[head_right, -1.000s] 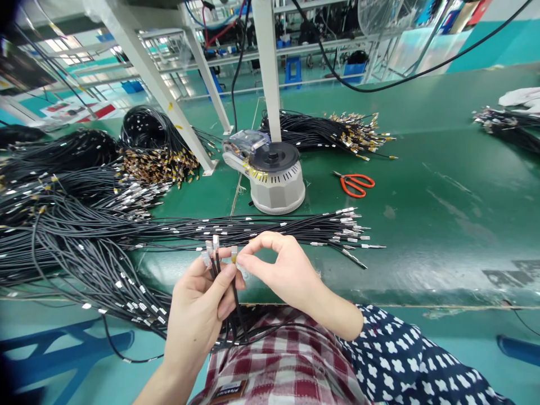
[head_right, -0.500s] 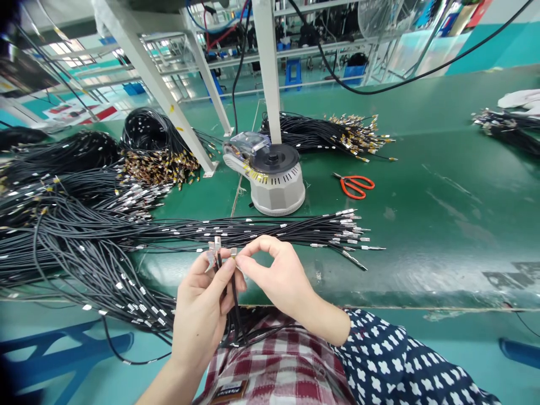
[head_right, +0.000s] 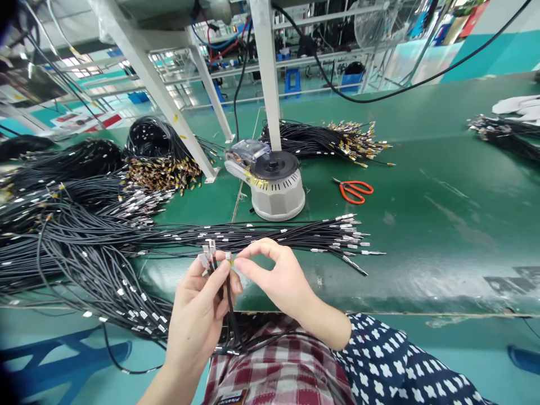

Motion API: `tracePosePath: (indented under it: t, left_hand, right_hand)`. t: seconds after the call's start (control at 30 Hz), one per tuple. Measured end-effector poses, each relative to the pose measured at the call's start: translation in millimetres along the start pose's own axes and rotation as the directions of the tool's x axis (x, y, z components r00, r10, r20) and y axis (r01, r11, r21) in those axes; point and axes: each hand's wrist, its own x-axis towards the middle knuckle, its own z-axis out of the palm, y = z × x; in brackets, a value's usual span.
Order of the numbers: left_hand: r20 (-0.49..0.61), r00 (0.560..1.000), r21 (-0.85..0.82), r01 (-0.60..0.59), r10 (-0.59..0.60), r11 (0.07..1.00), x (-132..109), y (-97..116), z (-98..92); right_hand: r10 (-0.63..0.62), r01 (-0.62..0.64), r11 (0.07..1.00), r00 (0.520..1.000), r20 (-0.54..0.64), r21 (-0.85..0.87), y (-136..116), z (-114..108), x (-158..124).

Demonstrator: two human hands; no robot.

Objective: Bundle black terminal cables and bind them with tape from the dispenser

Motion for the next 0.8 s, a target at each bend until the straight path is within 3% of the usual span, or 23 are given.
tracePosePath:
  t: [0.2, 0.3, 0.53, 0.7, 0.8]
  left_hand:
    - [0.07, 0.998, -0.001, 0.003, -0.003, 1.0, 0, -3, -8.3]
    - [0.112, 0.992, 0.006, 0.061, -0.061, 0.998, 3, -4, -13.9]
    - [0.109, 0.984, -0.067, 0.152, -0.144, 0.986, 3, -4, -14.3]
    - [0.093, 0.989, -0.122, 0.126, -0.115, 0.985, 3, -9, -11.0]
    - [0.092, 0.989, -0.117, 0.122, -0.112, 0.986, 5, -13, -11.0]
  right_hand:
    - [-0.014, 0.014, 1.0, 1.0, -0.008, 0.003, -2, 0, 1]
    - [-0.023, 0.023, 1.0, 1.0, -0.017, -0.017, -3, -1, 2]
    - [-0.086, 0.085, 0.996, 0.996, -0.032, -0.036, -5, 4, 3]
    - [-0.009, -0.003, 0.986, 0.998, 0.069, 0.166, 0, 4, 7]
    - [-0.019, 0.006, 0.985, 0.997, 0.076, 0.17, 5, 3, 9]
